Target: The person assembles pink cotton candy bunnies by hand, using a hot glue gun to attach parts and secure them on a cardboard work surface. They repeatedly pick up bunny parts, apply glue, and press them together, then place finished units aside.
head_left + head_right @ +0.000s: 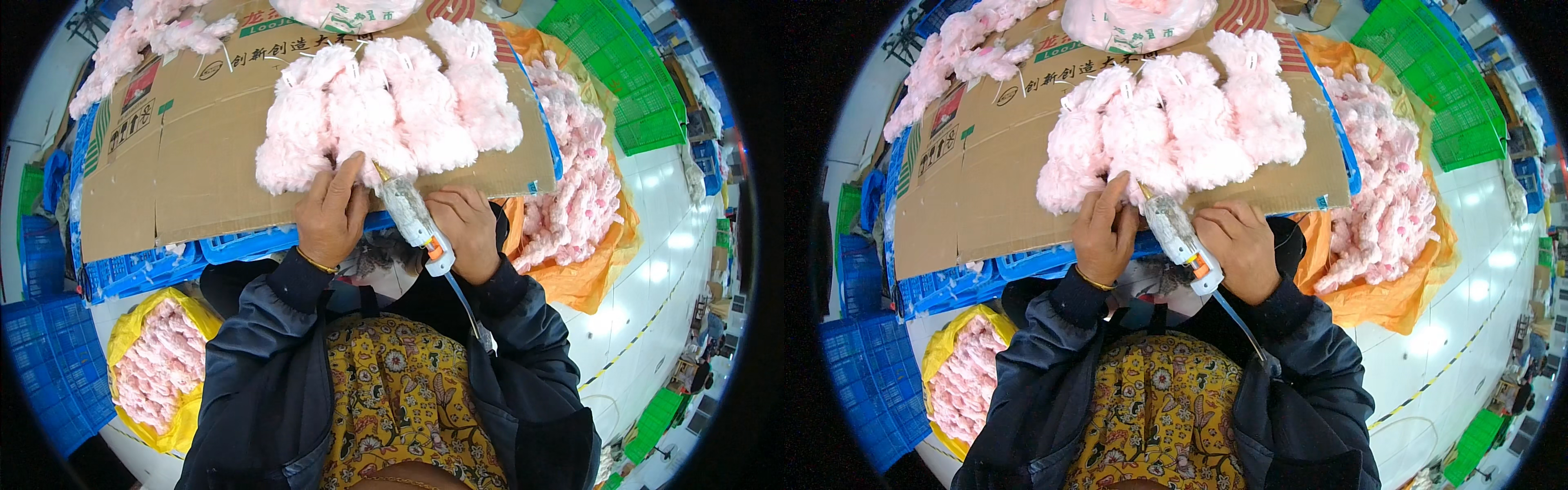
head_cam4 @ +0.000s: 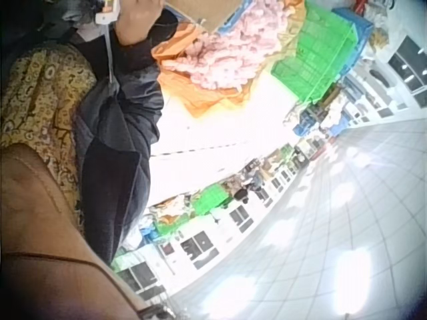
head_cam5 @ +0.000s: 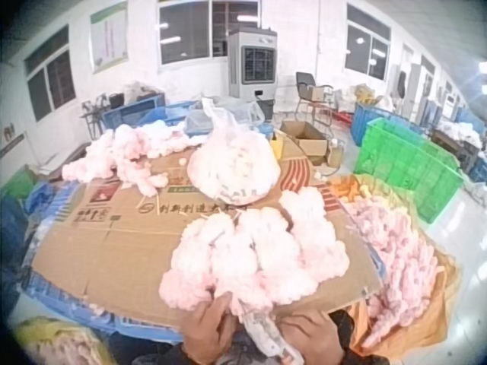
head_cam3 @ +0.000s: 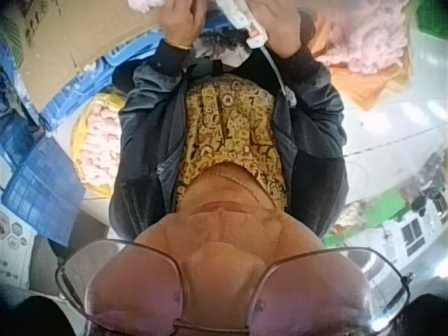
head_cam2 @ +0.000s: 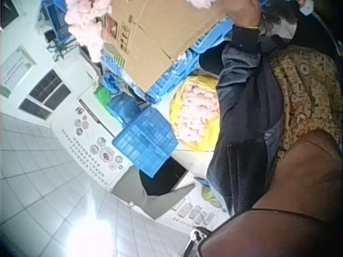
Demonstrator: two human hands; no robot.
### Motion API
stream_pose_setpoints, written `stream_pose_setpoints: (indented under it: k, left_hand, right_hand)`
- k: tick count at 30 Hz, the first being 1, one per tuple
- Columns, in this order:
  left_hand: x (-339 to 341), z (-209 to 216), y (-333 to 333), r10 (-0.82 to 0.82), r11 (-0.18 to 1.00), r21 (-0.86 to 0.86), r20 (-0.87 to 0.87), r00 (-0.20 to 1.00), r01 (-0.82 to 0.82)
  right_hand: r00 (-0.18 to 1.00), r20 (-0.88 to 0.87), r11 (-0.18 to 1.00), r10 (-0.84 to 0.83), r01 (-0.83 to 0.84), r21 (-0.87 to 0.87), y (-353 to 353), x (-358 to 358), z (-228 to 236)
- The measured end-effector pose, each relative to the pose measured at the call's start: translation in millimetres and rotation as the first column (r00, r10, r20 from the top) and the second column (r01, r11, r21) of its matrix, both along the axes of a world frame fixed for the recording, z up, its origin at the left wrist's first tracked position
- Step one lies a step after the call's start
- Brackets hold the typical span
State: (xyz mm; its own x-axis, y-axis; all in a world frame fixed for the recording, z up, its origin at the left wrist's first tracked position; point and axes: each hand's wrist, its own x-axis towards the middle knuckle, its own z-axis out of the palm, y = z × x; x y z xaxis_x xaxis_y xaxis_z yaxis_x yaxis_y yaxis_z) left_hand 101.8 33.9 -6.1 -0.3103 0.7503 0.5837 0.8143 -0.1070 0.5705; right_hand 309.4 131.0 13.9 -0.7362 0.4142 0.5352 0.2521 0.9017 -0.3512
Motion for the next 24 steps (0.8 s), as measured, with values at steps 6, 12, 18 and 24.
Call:
stream_pose_setpoints:
  k: [6, 12, 18, 24]
  left_hand:
    - [-0.8, -0.3, -0.2, -0.005, 1.000, 0.006, 0.007, 1.000, 0.005]
    - [-0.4, -0.4, 0.0, -0.005, 1.000, 0.014, 0.027, 1.000, 0.004]
    - [0.2, -0.3, -0.2, 0.001, 1.000, 0.014, 0.031, 1.000, -0.002]
    - [1.1, -0.3, 1.6, 0.006, 1.000, 0.029, 0.022, 1.000, -0.007]
  right_hand:
    - [1.000, 0.009, 1.000, 0.000, 0.001, -0.017, -0.3, 0.2, 0.2]
    - [1.000, 0.001, 1.000, -0.009, 0.009, -0.007, -0.6, -2.2, 1.5]
    - [0.999, 0.017, 0.998, -0.036, 0.035, 0.053, -1.3, -3.7, 2.3]
    - [0.998, 0.042, 0.996, -0.052, 0.048, 0.078, -2.1, -0.9, 4.7]
